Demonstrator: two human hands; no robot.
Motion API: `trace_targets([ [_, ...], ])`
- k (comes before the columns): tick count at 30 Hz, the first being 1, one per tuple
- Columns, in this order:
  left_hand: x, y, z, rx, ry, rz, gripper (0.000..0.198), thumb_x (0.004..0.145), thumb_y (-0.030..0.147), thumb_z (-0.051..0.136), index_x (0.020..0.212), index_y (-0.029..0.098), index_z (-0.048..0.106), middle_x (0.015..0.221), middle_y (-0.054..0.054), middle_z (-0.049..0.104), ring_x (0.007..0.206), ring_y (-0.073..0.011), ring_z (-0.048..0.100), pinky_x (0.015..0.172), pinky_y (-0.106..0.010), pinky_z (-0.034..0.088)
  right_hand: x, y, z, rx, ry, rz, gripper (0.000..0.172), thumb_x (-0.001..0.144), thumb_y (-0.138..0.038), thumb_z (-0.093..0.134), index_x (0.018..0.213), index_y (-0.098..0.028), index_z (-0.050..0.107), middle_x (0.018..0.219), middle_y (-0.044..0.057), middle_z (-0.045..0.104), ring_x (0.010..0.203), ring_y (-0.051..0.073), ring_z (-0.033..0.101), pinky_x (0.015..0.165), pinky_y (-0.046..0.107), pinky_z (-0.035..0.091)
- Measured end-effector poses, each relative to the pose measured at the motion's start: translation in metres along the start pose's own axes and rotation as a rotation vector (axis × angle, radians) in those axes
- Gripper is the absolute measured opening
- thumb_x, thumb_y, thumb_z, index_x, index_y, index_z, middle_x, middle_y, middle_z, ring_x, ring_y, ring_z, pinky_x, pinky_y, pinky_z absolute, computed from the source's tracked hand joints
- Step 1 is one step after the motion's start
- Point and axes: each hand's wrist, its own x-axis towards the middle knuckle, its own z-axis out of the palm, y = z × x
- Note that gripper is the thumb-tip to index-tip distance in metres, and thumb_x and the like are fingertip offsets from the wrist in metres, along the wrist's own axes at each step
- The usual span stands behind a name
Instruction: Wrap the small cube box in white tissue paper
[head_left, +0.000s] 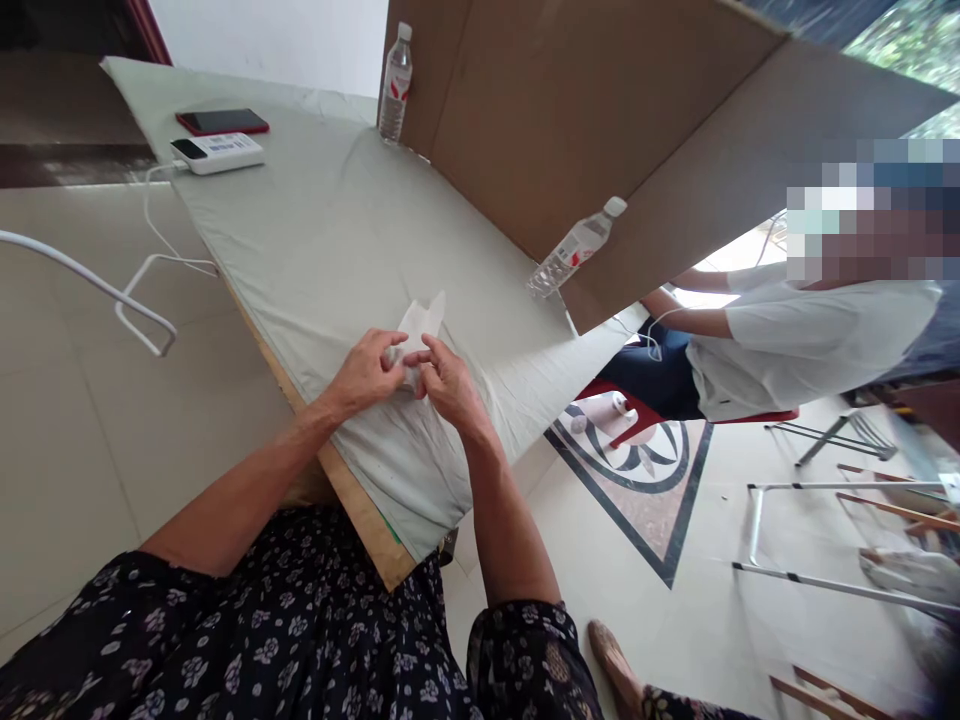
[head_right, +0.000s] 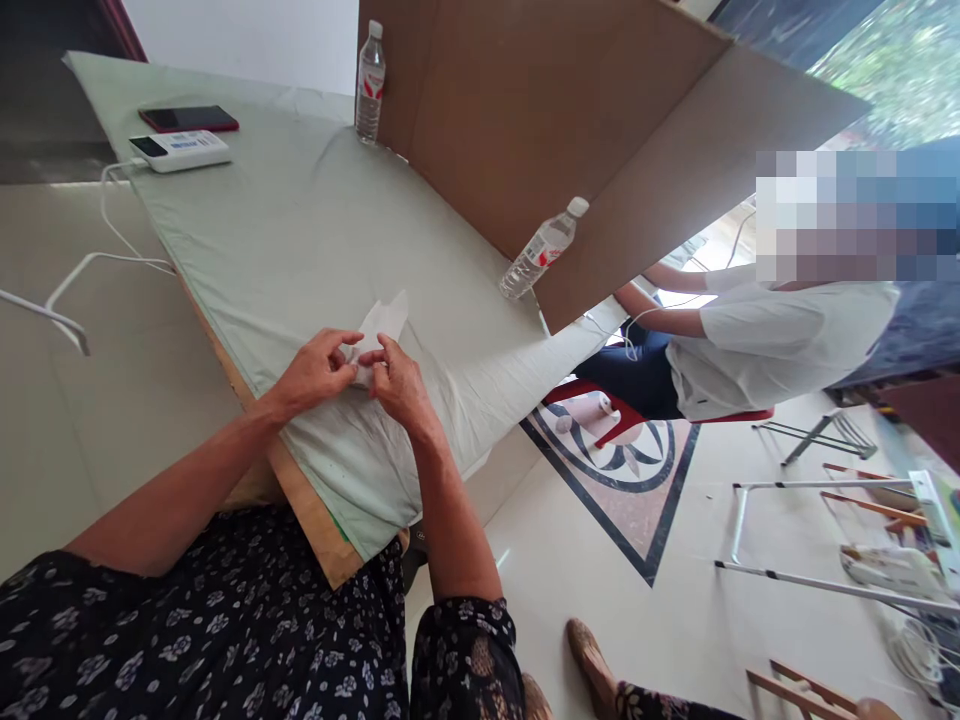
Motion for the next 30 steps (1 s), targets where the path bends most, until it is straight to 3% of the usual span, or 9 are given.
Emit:
trace_targets([
  [3, 0.002, 0.001, 0.001, -0.035, 0.075, -0.071, 0.041, 0.08, 0.029, 0.068, 0.119, 0.016, 0.069, 0.111, -0.007, 0.065, 0.068, -0.011, 0.054, 0.076, -0.031, 0.055, 0.004, 0.001, -0.002, 0.006, -0.024, 0.0, 0.055, 0.089, -0.007, 0.045, 0.141, -0.02, 0.053, 0.116, 0.005, 0.078, 0.047, 0.005, 0.059, 0.069, 0.029, 0.059],
  [7, 0.005, 0.005, 0.008, 0.038, 0.03, -0.062, 0.037, 0.079, 0.025, 0.07, 0.115, 0.017, 0.068, 0.102, -0.004, 0.062, 0.069, -0.0121, 0.053, 0.082, -0.034, 0.055, 0.009, 0.011, -0.004, 0.131, -0.063, -0.003, 0.052, 0.089, -0.013, 0.048, 0.14, -0.021, 0.052, 0.115, 0.005, 0.077, 0.048, 0.005, 0.06, 0.059, 0.026, 0.056],
  [9, 0.006, 0.006, 0.01, 0.045, -0.002, -0.059, 0.04, 0.079, 0.022, 0.068, 0.119, 0.018, 0.067, 0.104, -0.004, 0.061, 0.07, -0.0124, 0.054, 0.083, -0.034, 0.055, 0.012, 0.019, -0.009, 0.214, 0.019, -0.011, 0.047, 0.09, -0.022, 0.053, 0.138, -0.022, 0.053, 0.11, 0.005, 0.076, 0.052, 0.006, 0.061, 0.055, 0.023, 0.052],
  [11, 0.005, 0.006, 0.01, 0.05, -0.024, -0.061, 0.044, 0.079, 0.021, 0.067, 0.124, 0.017, 0.065, 0.106, -0.005, 0.059, 0.072, -0.0131, 0.055, 0.085, -0.034, 0.055, 0.014, 0.028, -0.016, 0.248, 0.188, 0.002, 0.045, 0.09, -0.032, 0.06, 0.133, -0.021, 0.055, 0.106, 0.004, 0.074, 0.057, 0.007, 0.062, 0.053, 0.021, 0.049],
  [13, 0.004, 0.006, 0.009, 0.071, -0.04, -0.056, 0.05, 0.08, 0.02, 0.066, 0.13, 0.016, 0.064, 0.106, -0.005, 0.058, 0.074, -0.0144, 0.057, 0.088, -0.036, 0.055, 0.016, 0.034, -0.022, 0.237, 0.293, 0.085, 0.05, 0.087, -0.04, 0.067, 0.131, -0.019, 0.056, 0.102, 0.005, 0.072, 0.062, 0.009, 0.064, 0.049, 0.02, 0.046],
  [17, 0.003, 0.011, 0.008, 0.166, -0.077, -0.026, 0.06, 0.084, 0.021, 0.062, 0.145, 0.021, 0.059, 0.111, -0.007, 0.057, 0.088, -0.0194, 0.062, 0.092, -0.036, 0.054, 0.029, 0.039, -0.022, 0.253, 0.189, 0.308, 0.065, 0.082, -0.044, 0.076, 0.136, -0.015, 0.054, 0.1, 0.008, 0.071, 0.069, 0.016, 0.069, 0.044, 0.021, 0.043],
  [22, 0.007, 0.018, 0.006, 0.289, -0.18, -0.037, 0.051, 0.087, 0.024, 0.059, 0.136, 0.028, 0.068, 0.115, -0.007, 0.056, 0.096, -0.022, 0.064, 0.091, -0.034, 0.054, 0.057, 0.043, -0.009, 0.222, 0.127, 0.295, 0.076, 0.074, -0.047, 0.084, 0.136, -0.014, 0.055, 0.079, 0.001, 0.066, 0.057, 0.014, 0.06, 0.044, 0.023, 0.04],
  [25, 0.011, 0.02, 0.003, 0.321, -0.229, -0.062, 0.043, 0.086, 0.026, 0.058, 0.126, 0.022, 0.073, 0.111, -0.008, 0.057, 0.098, -0.0241, 0.064, 0.094, -0.036, 0.054, 0.068, 0.047, -0.007, 0.191, 0.101, 0.275, 0.063, 0.069, -0.044, 0.083, 0.12, -0.014, 0.062, 0.072, -0.003, 0.063, 0.053, 0.011, 0.053, 0.046, 0.022, 0.037],
  [30, 0.014, 0.019, 0.001, 0.318, -0.257, -0.056, 0.035, 0.085, 0.028, 0.058, 0.114, 0.018, 0.075, 0.105, -0.009, 0.059, 0.104, -0.0268, 0.063, 0.098, -0.038, 0.053, 0.075, 0.05, -0.008, 0.199, 0.055, 0.19, 0.028, 0.064, -0.039, 0.075, 0.079, -0.018, 0.064, 0.071, -0.002, 0.062, 0.064, 0.012, 0.053, 0.056, 0.024, 0.04],
])
